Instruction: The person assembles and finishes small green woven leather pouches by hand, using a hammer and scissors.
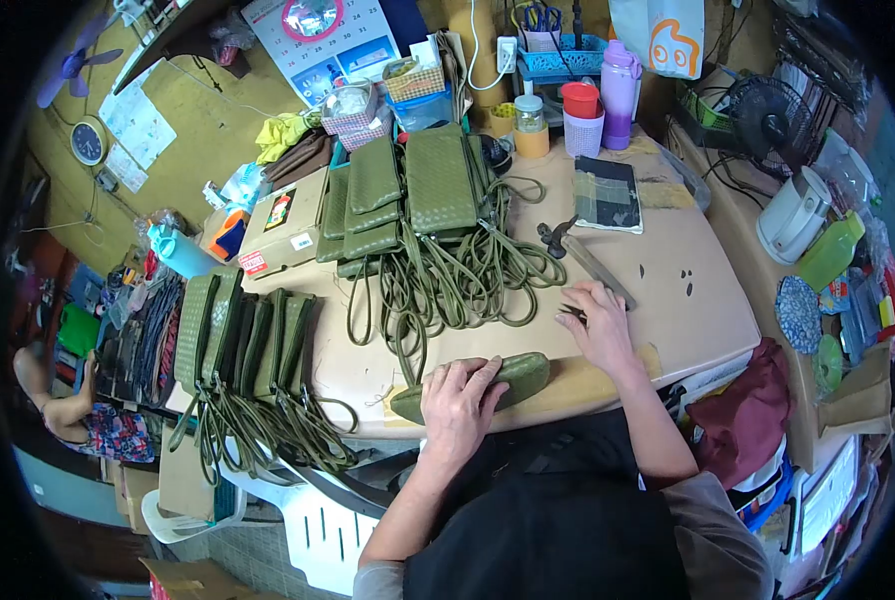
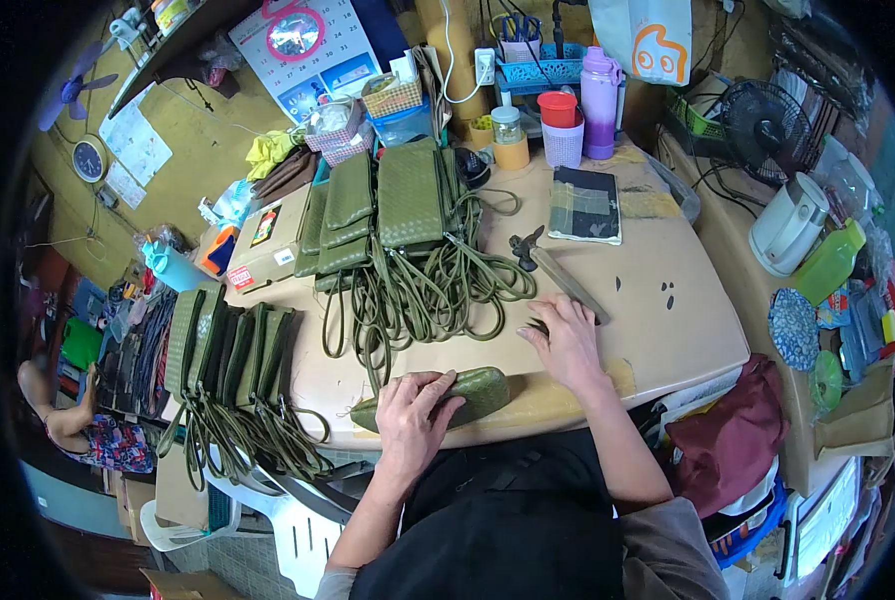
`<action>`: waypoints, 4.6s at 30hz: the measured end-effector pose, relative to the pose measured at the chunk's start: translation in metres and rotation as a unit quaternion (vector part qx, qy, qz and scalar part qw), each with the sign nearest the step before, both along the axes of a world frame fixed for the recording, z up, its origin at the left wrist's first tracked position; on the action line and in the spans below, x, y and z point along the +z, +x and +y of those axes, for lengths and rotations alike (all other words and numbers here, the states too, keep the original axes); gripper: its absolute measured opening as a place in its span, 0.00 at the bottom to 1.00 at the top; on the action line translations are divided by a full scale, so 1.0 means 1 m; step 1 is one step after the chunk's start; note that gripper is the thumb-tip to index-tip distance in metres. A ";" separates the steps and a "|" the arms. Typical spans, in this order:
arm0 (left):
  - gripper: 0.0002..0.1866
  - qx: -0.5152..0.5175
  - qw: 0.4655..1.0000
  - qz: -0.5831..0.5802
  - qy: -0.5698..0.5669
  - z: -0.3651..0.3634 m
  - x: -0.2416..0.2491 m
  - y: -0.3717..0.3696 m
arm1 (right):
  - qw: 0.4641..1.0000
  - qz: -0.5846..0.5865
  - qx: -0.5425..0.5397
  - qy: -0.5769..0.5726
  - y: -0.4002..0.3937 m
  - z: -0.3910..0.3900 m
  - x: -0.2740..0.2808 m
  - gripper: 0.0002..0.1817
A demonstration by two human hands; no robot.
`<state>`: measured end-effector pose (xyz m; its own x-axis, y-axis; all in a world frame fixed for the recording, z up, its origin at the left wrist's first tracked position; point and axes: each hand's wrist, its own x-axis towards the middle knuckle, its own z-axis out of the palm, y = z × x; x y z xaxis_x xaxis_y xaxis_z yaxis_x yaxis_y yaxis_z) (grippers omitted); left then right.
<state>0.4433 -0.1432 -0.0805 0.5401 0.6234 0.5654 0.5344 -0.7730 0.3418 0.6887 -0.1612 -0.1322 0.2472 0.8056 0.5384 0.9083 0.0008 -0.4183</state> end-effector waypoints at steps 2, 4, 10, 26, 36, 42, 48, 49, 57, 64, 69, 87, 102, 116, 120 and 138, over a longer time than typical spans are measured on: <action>0.19 0.002 1.000 -0.006 -0.006 -0.001 0.002 0.001 | 0.973 0.184 0.134 0.028 -0.007 -0.004 0.015 0.13; 0.18 0.005 1.000 -0.013 -0.010 0.000 0.003 0.003 | 0.939 0.261 0.221 -0.038 -0.020 -0.017 0.037 0.12; 0.13 0.009 0.999 0.018 -0.029 0.003 0.007 0.001 | 0.868 0.449 0.180 -0.113 -0.064 -0.026 0.035 0.07; 0.14 -0.004 0.828 -0.395 -0.398 0.001 0.010 -0.010 | 0.583 0.617 0.507 -0.150 -0.048 -0.036 0.034 0.50; 0.34 -0.080 0.955 -0.138 -0.250 -0.036 0.014 -0.001 | 0.570 0.641 0.503 -0.105 -0.063 -0.056 0.017 0.42; 0.47 -0.052 0.988 -0.005 -0.146 -0.050 -0.002 -0.002 | 0.714 0.637 0.289 -0.011 -0.089 -0.048 -0.005 0.36; 0.48 -0.094 0.984 0.084 -0.125 -0.050 0.013 0.000 | 0.692 0.677 0.247 0.031 -0.093 -0.038 -0.005 0.21; 0.48 -0.092 0.985 0.082 -0.124 -0.050 0.018 0.001 | 0.725 0.650 0.226 0.027 -0.090 -0.038 -0.006 0.20; 0.42 -0.235 0.892 0.041 -0.384 -0.054 0.044 0.014 | 0.727 0.599 0.337 -0.002 -0.066 -0.029 0.031 0.19; 0.44 -0.236 0.904 0.114 -0.338 -0.062 0.052 0.018 | 0.761 0.581 0.287 0.037 -0.062 -0.036 0.011 0.14; 0.46 -0.223 0.929 0.112 -0.273 -0.063 0.044 0.026 | 0.844 0.492 0.199 0.083 -0.066 -0.031 0.018 0.11; 0.07 -0.200 0.613 -0.453 -0.616 -0.009 -0.007 0.027 | 0.903 0.368 0.215 0.055 -0.076 -0.046 0.045 0.09; 0.12 -0.217 0.580 -0.468 -0.630 -0.021 0.026 0.023 | 0.745 0.624 0.238 0.001 -0.096 -0.040 0.068 0.15; 0.07 -0.219 0.534 -0.420 -0.701 -0.024 0.015 0.016 | 0.892 0.331 0.272 0.148 -0.093 -0.047 0.064 0.09; 0.07 -0.197 0.675 -0.436 -0.561 -0.011 0.023 0.013 | 0.750 0.574 0.327 0.037 -0.090 -0.025 0.056 0.21; 0.15 -0.063 0.918 -0.344 -0.186 -0.005 0.008 0.016 | 0.407 0.858 0.309 -0.047 -0.070 -0.014 -0.034 0.25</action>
<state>0.4593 -0.1478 -0.0721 0.2169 0.7991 0.5608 0.0075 -0.5758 0.8175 0.6191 -0.1751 -0.1658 -0.0721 0.9966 -0.0405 -0.8839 -0.0827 -0.4603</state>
